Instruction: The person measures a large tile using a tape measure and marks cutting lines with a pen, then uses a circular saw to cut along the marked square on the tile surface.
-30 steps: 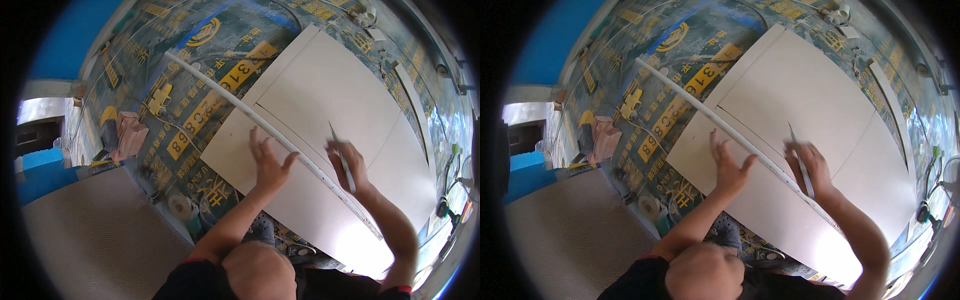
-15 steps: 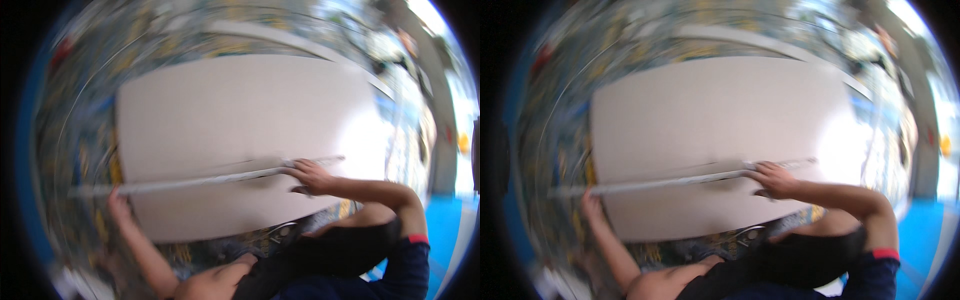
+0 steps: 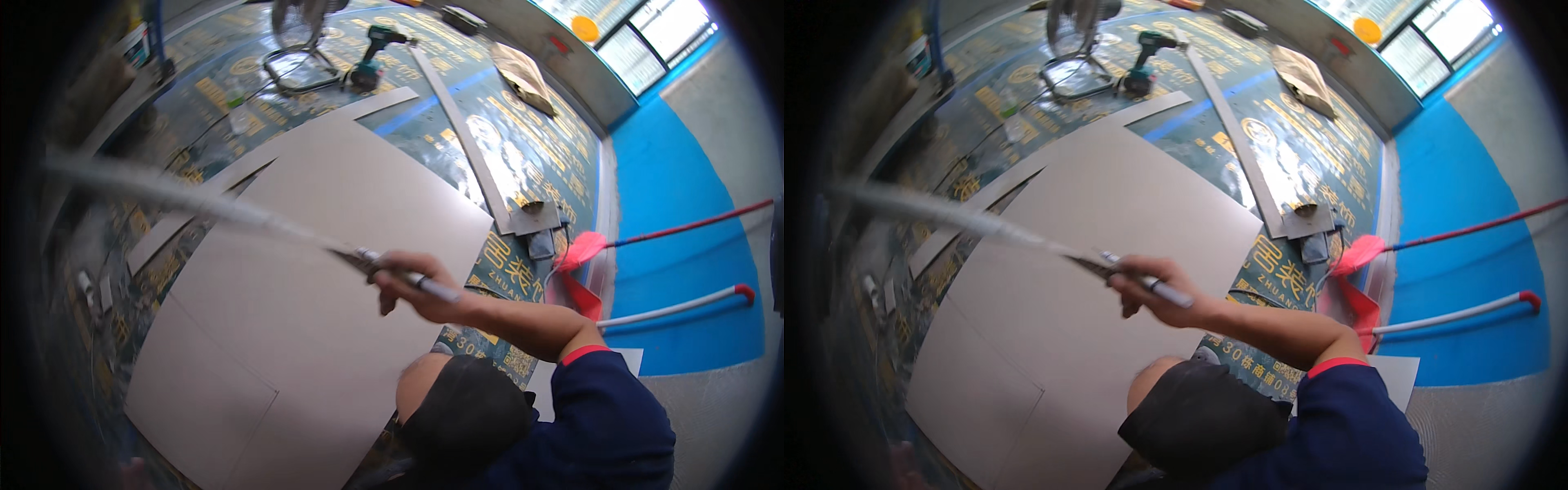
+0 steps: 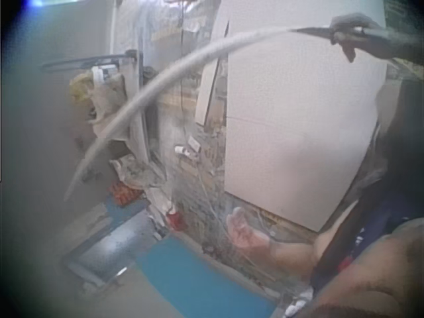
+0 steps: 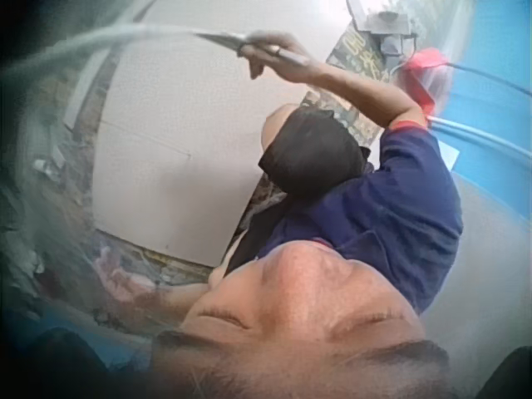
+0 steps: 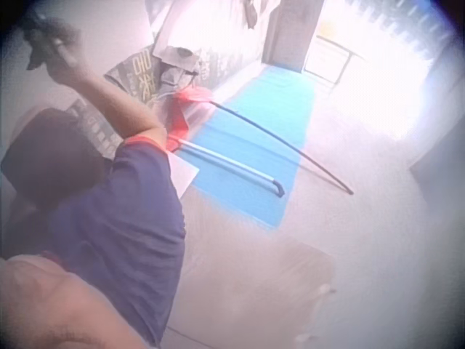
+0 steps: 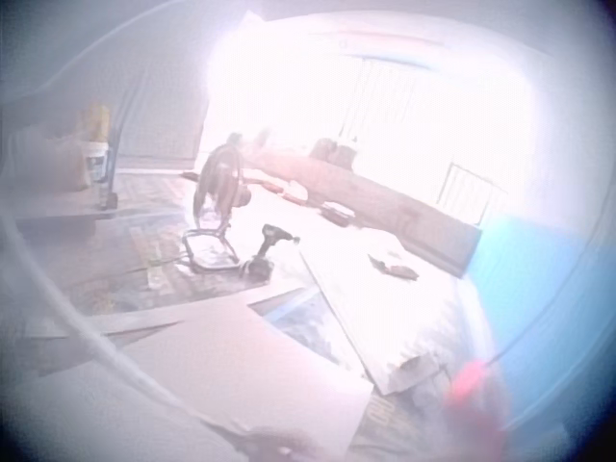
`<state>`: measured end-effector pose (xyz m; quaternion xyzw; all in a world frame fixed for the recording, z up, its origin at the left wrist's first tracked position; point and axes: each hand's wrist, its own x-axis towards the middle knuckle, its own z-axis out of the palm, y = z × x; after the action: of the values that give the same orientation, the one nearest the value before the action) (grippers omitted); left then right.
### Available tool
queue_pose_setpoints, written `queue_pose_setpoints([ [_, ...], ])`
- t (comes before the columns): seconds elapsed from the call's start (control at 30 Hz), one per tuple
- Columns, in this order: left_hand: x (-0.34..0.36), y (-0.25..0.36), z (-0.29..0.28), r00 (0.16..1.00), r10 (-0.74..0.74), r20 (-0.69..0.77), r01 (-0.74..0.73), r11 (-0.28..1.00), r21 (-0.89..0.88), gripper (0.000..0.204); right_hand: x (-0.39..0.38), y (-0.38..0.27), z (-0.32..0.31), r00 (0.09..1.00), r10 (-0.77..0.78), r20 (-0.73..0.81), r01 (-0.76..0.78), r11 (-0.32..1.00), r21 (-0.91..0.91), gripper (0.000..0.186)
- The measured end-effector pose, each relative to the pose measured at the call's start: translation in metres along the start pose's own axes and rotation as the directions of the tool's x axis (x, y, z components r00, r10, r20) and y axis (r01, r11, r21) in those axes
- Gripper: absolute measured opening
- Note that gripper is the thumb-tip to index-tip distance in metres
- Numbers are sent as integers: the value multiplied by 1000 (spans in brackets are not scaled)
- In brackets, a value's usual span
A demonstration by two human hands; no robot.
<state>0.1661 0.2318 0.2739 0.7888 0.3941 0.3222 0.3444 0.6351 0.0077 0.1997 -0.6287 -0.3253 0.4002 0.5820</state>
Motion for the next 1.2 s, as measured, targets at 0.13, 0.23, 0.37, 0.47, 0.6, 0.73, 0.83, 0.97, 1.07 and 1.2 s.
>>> queue_pose_setpoints([
  [0.13,-15,-24,57,931,-359,69,357,933,44,42,-33,15,-97,908,-95,-408,152,982,109,24],
  [0.23,-21,-33,90,845,-497,194,491,867,83,41,-64,31,-158,702,-67,-709,151,987,56,24],
  [0.37,-27,-56,109,806,-517,289,459,854,246,42,-115,93,-228,460,-127,-879,-102,975,-195,25],
  [0.47,-27,-64,117,792,-549,267,493,833,250,43,-142,128,-252,371,-151,-916,-310,910,-276,26],
  [0.6,-22,-53,130,785,-532,319,442,840,314,43,-159,164,-253,299,-160,-941,-474,831,-291,29],
  [0.73,-24,-43,144,761,-556,336,487,830,271,43,-168,179,-250,297,-192,-935,-504,800,-325,27],
  [0.83,-24,-38,157,759,-503,414,388,859,333,42,-195,186,-277,218,-161,-963,-576,775,-260,30],
  [0.97,-23,-21,167,751,-508,423,424,861,282,42,-206,164,-306,134,-187,-973,-635,738,-229,40],
  [1.07,-24,-17,171,743,-541,393,458,840,291,41,-232,152,-313,126,-324,-938,-692,648,-317,44],
  [1.2,-25,-19,169,738,-541,403,442,839,316,41,-278,143,-326,130,-395,-909,-777,529,-341,49],
])
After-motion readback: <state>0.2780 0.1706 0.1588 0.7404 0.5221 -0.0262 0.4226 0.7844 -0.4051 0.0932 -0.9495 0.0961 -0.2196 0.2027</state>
